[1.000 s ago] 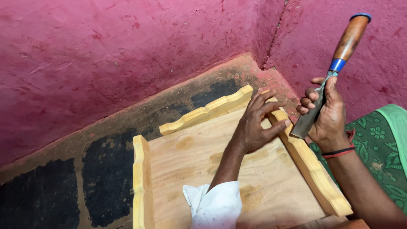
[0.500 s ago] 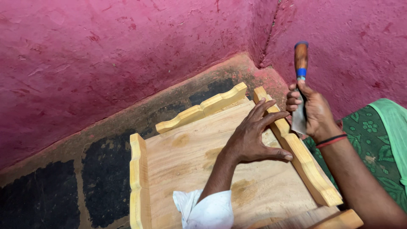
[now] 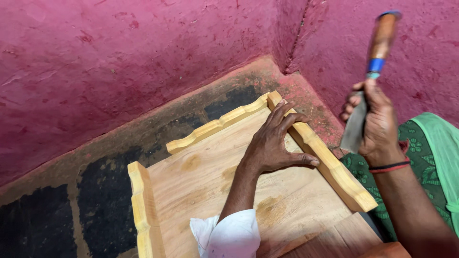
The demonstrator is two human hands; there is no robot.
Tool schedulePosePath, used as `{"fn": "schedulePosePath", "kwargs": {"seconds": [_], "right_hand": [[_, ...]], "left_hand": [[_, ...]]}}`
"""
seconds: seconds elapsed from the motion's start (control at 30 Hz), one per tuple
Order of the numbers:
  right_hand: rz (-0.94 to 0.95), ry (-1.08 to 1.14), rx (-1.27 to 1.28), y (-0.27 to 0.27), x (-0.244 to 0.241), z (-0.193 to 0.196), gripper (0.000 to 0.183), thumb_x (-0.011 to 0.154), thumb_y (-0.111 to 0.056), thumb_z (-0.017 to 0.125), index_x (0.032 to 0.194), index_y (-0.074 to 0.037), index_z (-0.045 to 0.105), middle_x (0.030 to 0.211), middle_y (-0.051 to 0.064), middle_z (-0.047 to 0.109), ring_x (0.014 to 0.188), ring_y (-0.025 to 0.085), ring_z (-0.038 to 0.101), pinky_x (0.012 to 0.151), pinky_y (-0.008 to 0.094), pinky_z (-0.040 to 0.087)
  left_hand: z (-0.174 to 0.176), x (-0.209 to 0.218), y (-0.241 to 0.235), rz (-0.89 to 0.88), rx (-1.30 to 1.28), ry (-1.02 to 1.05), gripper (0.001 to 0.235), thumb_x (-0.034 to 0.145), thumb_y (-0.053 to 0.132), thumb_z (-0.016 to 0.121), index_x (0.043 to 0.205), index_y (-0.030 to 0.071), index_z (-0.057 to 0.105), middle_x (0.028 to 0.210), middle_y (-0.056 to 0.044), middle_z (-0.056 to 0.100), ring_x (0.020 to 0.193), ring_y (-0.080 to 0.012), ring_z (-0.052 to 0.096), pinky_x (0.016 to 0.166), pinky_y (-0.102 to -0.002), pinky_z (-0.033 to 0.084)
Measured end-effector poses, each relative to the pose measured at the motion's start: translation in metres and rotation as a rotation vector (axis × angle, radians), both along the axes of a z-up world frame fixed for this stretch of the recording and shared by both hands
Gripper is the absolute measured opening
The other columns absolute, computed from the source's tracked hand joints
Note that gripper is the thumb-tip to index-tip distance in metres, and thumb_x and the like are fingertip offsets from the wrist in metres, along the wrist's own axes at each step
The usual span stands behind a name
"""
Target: The person carves the raised edges of a wooden tray using a chisel and mallet, then smooths the surface with sandpaper. The person works on the tray's perimeter, shaping the wood and refining the finish.
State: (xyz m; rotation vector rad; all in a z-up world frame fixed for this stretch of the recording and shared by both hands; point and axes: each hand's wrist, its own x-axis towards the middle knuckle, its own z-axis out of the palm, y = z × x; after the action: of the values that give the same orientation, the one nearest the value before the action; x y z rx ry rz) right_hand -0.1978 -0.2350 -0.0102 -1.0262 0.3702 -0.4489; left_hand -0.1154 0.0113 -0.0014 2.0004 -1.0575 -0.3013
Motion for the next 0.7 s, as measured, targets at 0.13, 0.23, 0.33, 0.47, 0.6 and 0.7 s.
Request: {"fn": "schedulePosePath", "kwargs": {"seconds": [0.13,0.23,0.33,0.47,0.6,0.7], "right_hand": [[-0.079,-0.36,0.065,-0.016,-0.014,-0.001,0.029,0.12,-0.038,0.051,0.115,-0.009,0.055,0.098,0.003,0.059,0.095,0.016,0.059,0.091,0.035,0.052],[-0.019,-0.439,0.161,-0.038,-0.03,-0.002,0.028,0.123,-0.034,0.047,0.115,-0.008,0.053,0.107,0.006,0.06,0.11,0.02,0.058,0.111,0.039,0.049],[0.013,-0.434,0.172,-0.052,-0.038,-0.003,0.025,0.124,-0.031,0.049,0.116,-0.009,0.056,0.113,0.006,0.063,0.123,0.022,0.059,0.122,0.042,0.047],[0.016,-0.428,0.245,-0.038,-0.043,-0.006,0.025,0.122,-0.033,0.049,0.122,-0.01,0.058,0.114,0.007,0.064,0.126,0.024,0.058,0.121,0.041,0.046],[0.113,-0.414,0.272,-0.014,-0.038,0.004,0.026,0.123,-0.034,0.051,0.122,-0.01,0.058,0.114,0.008,0.066,0.124,0.026,0.06,0.119,0.043,0.048],[0.169,-0.361,0.202,0.004,-0.031,0.011,0.029,0.121,-0.037,0.054,0.123,-0.009,0.06,0.113,0.009,0.07,0.121,0.027,0.063,0.117,0.045,0.051]], "left_hand": [[-0.002,0.001,0.006,-0.008,-0.077,0.003,0.101,0.056,0.067,0.089,0.141,0.018,0.062,0.165,-0.017,0.035,0.156,-0.0393,0.028,0.122,-0.056,0.034],[-0.003,-0.002,0.01,0.033,-0.183,0.042,0.07,0.077,0.048,0.084,0.136,0.014,0.067,0.161,-0.018,0.04,0.153,-0.0375,0.033,0.113,-0.053,0.043],[-0.003,-0.007,0.003,0.174,-0.42,0.218,0.04,0.099,0.035,0.067,0.132,0.013,0.068,0.154,-0.015,0.055,0.144,-0.0288,0.053,0.104,-0.039,0.058],[0.0,-0.019,-0.011,0.229,-0.506,0.282,0.041,0.099,0.034,0.07,0.132,0.01,0.068,0.13,-0.013,0.071,0.115,-0.0218,0.072,0.096,-0.034,0.064],[-0.002,-0.031,-0.024,0.114,-0.603,0.471,0.052,0.094,0.039,0.073,0.134,0.006,0.066,0.11,-0.007,0.075,0.097,-0.014,0.075,0.085,-0.029,0.065],[-0.009,-0.038,-0.026,0.167,-0.443,0.636,0.042,0.094,0.032,0.076,0.122,0.0,0.077,0.082,-0.01,0.071,0.07,-0.0135,0.061,0.061,-0.029,0.05]]}}
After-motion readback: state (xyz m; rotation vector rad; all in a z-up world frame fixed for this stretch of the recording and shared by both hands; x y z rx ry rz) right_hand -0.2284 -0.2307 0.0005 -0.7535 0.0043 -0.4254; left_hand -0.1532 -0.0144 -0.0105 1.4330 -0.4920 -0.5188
